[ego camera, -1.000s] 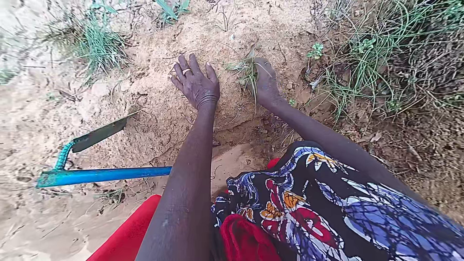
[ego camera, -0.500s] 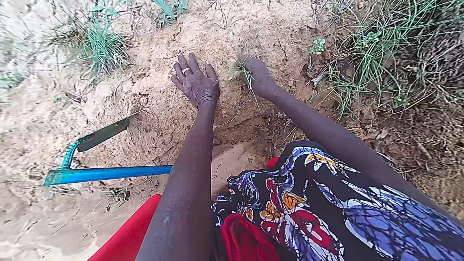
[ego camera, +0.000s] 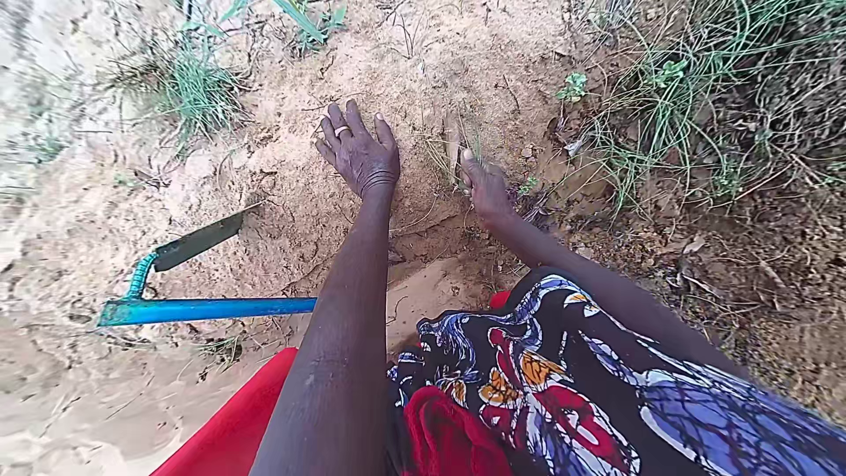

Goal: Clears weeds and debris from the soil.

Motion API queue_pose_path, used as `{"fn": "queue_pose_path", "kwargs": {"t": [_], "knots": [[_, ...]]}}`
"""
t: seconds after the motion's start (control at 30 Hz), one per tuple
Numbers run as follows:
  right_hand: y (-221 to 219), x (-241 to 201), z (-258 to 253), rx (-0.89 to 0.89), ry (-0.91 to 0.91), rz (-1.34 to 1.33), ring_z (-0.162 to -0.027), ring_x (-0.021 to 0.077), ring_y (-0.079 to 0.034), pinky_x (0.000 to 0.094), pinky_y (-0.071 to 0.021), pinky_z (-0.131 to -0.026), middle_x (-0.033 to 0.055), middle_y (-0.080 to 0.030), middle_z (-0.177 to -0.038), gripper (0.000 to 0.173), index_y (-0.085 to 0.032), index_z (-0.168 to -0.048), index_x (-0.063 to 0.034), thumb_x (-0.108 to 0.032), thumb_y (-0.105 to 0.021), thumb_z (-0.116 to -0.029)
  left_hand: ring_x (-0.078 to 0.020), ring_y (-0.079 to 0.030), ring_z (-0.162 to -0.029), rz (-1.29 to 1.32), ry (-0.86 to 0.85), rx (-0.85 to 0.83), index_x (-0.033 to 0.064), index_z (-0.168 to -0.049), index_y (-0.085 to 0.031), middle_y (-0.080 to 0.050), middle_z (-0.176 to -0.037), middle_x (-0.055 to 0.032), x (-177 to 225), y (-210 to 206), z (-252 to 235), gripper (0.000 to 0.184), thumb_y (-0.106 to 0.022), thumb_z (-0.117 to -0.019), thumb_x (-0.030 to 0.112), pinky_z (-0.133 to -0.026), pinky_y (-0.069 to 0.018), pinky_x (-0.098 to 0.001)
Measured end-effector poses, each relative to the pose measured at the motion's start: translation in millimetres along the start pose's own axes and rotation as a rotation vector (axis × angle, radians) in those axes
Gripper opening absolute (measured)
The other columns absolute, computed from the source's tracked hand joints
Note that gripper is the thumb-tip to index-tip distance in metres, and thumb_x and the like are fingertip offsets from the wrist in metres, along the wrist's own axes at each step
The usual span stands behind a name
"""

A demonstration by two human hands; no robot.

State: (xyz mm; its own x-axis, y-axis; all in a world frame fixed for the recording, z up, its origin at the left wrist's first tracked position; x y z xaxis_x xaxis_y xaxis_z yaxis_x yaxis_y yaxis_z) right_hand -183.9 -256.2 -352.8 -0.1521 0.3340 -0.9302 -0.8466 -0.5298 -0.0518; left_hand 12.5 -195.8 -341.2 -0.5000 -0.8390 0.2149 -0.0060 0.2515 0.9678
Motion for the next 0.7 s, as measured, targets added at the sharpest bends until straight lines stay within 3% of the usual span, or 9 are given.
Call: {"fn": "queue_pose_path", "kwargs": {"t": [0.2,0.3,0.4,0.47,0.53,0.57,0.63,0.7], "knots": [[19,46,57,0.069,-0.109,-0.013,-0.048,0.0011,-0.037,0.0198,-0.0343,-0.051,-0.0108,-0.038,-0.054,0.046,-0.042,-0.064,-0.0200,-0.025,-0.040,-0.1099,-0.0347,-0.028,-0.154,0.023,0.003,-0.027,0.0210,-0.156,-0.044,-0.035,-0.165,-0.0112,2,1,-1,0.061,-0.033,-0.1051,0.052,-0.123,-0.0128,-0.0587],[23,69,87,0.031,-0.243,-0.028,-0.047,0.0000,-0.038,0.0174,-0.0349,-0.050,-0.0114,-0.040,-0.054,0.045,-0.043,-0.065,-0.0194,-0.019,-0.040,-0.1096,-0.0360,-0.026,-0.155,0.034,-0.004,-0.042,0.0208,-0.157,-0.043,-0.033,-0.166,-0.0110,-1,-1,0,0.059,-0.029,-0.1069,0.048,-0.123,-0.0116,-0.0601],[22,104,125,-0.080,-0.449,0.123,-0.047,0.0004,-0.037,0.0195,-0.0350,-0.050,-0.0113,-0.039,-0.056,0.042,-0.045,-0.069,-0.0171,-0.023,-0.040,-0.1103,-0.0351,-0.024,-0.156,0.060,-0.010,-0.046,0.0212,-0.158,-0.042,-0.031,-0.167,-0.0107,-1,-2,-2,0.058,-0.025,-0.1079,0.044,-0.123,-0.0109,-0.0598],[27,131,153,-0.240,-0.590,0.377,-0.055,0.0060,-0.044,0.0254,-0.0415,-0.058,-0.0037,-0.045,-0.063,0.041,-0.053,-0.078,-0.0070,-0.028,-0.041,-0.1112,-0.0356,-0.024,-0.156,0.078,-0.011,-0.039,0.0210,-0.158,-0.042,-0.032,-0.167,-0.0111,0,-2,-1,0.057,-0.024,-0.1080,0.042,-0.123,-0.0109,-0.0601],[33,152,168,-0.446,-0.717,0.587,-0.086,0.0237,-0.062,0.0412,-0.0503,-0.088,0.0199,-0.065,-0.093,0.049,-0.066,-0.105,0.0107,-0.032,-0.044,-0.1122,-0.0353,-0.025,-0.155,0.086,-0.012,-0.030,0.0214,-0.157,-0.043,-0.033,-0.166,-0.0111,0,-2,-2,0.056,-0.024,-0.1079,0.040,-0.123,-0.0111,-0.0596],[35,152,170,-0.545,-0.737,0.658,-0.097,0.0299,-0.063,0.0465,-0.0479,-0.096,0.0261,-0.066,-0.105,0.053,-0.065,-0.110,0.0132,-0.034,-0.042,-0.1125,-0.0357,-0.024,-0.155,0.087,-0.013,-0.033,0.0213,-0.157,-0.043,-0.034,-0.166,-0.0112,-1,-2,-2,0.056,-0.024,-0.1078,0.040,-0.123,-0.0108,-0.0598],[40,126,163,-0.619,-0.648,0.792,-0.086,0.0253,-0.059,0.0426,-0.0470,-0.083,0.0189,-0.062,-0.094,0.049,-0.063,-0.102,0.0072,-0.035,-0.040,-0.1125,-0.0366,-0.025,-0.155,0.098,-0.019,-0.025,0.0205,-0.157,-0.043,-0.034,-0.166,-0.0114,-1,-4,-1,0.056,-0.024,-0.1083,0.040,-0.123,-0.0103,-0.0610],[46,75,145,-0.629,-0.577,1.022,-0.100,0.0368,-0.064,0.0533,-0.0485,-0.092,0.0267,-0.065,-0.106,0.046,-0.064,-0.114,0.0090,-0.031,-0.044,-0.1117,-0.0375,-0.025,-0.155,0.116,-0.031,-0.026,0.0188,-0.157,-0.043,-0.034,-0.166,-0.0128,0,-5,0,0.056,-0.024,-0.1091,0.041,-0.123,-0.0100,-0.0616]]}}
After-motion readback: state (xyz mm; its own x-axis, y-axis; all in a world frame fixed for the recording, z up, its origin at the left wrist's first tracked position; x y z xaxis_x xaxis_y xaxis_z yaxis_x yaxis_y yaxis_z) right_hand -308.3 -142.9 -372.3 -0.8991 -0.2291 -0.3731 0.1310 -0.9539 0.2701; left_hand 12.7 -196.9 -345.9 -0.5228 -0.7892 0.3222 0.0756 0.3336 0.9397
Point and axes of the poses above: each hand's wrist, its own z-axis away from the middle knuckle, its own y-axis out of the back of the hand, x = y × z, the point moved 4 cm from there along -z, towards the middle knuckle
